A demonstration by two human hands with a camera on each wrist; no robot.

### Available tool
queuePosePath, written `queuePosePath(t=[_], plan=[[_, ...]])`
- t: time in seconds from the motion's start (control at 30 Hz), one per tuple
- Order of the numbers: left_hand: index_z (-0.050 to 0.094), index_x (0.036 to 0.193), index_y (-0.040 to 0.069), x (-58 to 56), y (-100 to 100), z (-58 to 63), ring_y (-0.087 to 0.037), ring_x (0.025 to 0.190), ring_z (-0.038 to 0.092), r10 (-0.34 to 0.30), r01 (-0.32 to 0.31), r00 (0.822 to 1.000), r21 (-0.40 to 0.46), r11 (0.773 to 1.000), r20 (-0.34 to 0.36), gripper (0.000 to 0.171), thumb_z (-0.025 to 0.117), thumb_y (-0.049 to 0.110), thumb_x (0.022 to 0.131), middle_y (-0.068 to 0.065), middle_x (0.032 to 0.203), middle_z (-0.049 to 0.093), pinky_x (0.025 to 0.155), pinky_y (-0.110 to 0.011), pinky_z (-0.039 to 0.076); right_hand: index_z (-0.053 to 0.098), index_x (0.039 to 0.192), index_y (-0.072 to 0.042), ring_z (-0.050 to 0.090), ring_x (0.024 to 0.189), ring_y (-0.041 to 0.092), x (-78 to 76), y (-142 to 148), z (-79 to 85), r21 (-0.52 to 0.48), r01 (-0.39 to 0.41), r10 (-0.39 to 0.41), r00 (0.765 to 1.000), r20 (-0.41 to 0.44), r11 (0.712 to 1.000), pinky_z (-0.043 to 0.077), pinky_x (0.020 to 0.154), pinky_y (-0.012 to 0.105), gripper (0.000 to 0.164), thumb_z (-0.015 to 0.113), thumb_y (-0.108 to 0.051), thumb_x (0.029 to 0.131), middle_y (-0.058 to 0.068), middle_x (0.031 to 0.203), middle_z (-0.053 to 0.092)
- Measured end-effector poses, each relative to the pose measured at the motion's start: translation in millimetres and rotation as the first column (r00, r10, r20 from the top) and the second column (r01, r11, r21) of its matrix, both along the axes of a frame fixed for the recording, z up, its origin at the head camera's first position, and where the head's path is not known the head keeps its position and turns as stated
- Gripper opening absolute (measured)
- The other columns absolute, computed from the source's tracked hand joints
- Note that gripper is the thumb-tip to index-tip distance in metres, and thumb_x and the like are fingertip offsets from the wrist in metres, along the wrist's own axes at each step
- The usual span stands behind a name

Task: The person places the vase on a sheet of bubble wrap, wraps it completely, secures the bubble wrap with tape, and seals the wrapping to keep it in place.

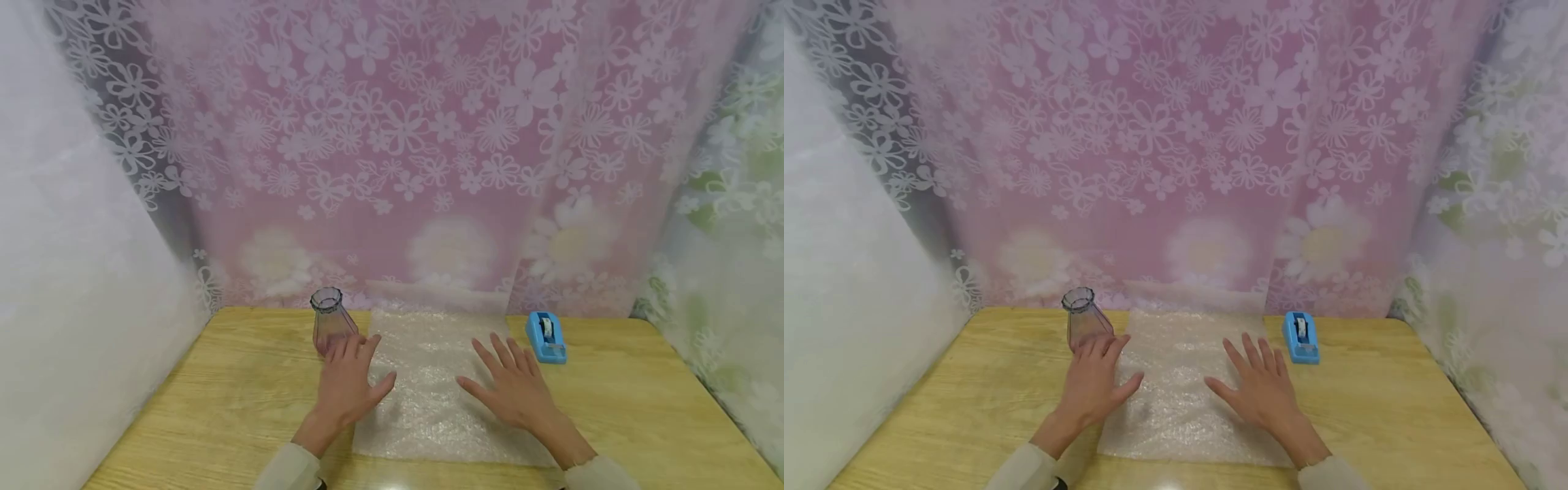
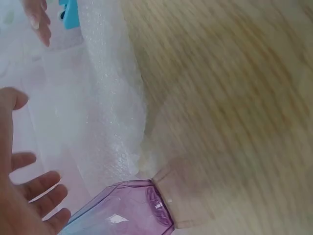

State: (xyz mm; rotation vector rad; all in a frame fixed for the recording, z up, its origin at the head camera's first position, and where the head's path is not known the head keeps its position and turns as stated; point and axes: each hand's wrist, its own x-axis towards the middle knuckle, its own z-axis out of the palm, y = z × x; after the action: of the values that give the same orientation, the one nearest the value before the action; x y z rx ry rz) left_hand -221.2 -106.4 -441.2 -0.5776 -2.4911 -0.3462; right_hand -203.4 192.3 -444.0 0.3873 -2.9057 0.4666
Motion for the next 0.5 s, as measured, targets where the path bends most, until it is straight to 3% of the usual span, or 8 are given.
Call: queuePosePath(t=[0.2, 0.4, 0.5], plan=[[0.059, 0.118, 0.007, -4.7, -7, -1.8, -0.030, 0.095, 0.054, 0.036, -0.027, 0.996, 0.099, 0.995, -0.084, 0.055, 0.066, 0.047, 0.081, -0.009, 0.105, 0.055, 0.081, -0.046, 0.046, 0.033, 0.149, -0.016, 0.012, 0.139, 0.045, -2.5, -6, 1.4, -0.024, -0.009, 0.009, 1.000, 0.014, 1.000, 0.007, 0.106, 0.063, 0.080, 0.041, -0.068, 0.089, 0.019, 0.154, 0.021], [0.055, 0.101, 0.009, -6.7, -17, -1.1, -0.028, 0.087, 0.051, 0.089, -0.081, 0.995, 0.170, 0.982, -0.041, 0.041, 0.069, 0.042, 0.081, -0.008, 0.097, 0.052, 0.073, -0.046, 0.045, 0.032, 0.150, -0.016, 0.012, 0.139, 0.045, -6.1, -13, 0.9, -0.045, -0.018, 0.019, 1.000, 0.019, 0.999, 0.007, 0.107, 0.063, 0.081, 0.042, -0.068, 0.089, 0.019, 0.154, 0.020], [0.055, 0.102, 0.005, -8.9, -22, -2.4, -0.030, 0.089, 0.053, 0.128, -0.123, 0.992, 0.212, 0.969, -0.012, 0.045, 0.070, 0.041, 0.081, -0.012, 0.099, 0.053, 0.075, -0.048, 0.046, 0.032, 0.150, -0.016, 0.012, 0.139, 0.044, -8.3, -17, 0.3, -0.055, -0.019, 0.021, 1.000, 0.023, 0.998, 0.007, 0.107, 0.063, 0.081, 0.041, -0.069, 0.089, 0.018, 0.154, 0.020]])
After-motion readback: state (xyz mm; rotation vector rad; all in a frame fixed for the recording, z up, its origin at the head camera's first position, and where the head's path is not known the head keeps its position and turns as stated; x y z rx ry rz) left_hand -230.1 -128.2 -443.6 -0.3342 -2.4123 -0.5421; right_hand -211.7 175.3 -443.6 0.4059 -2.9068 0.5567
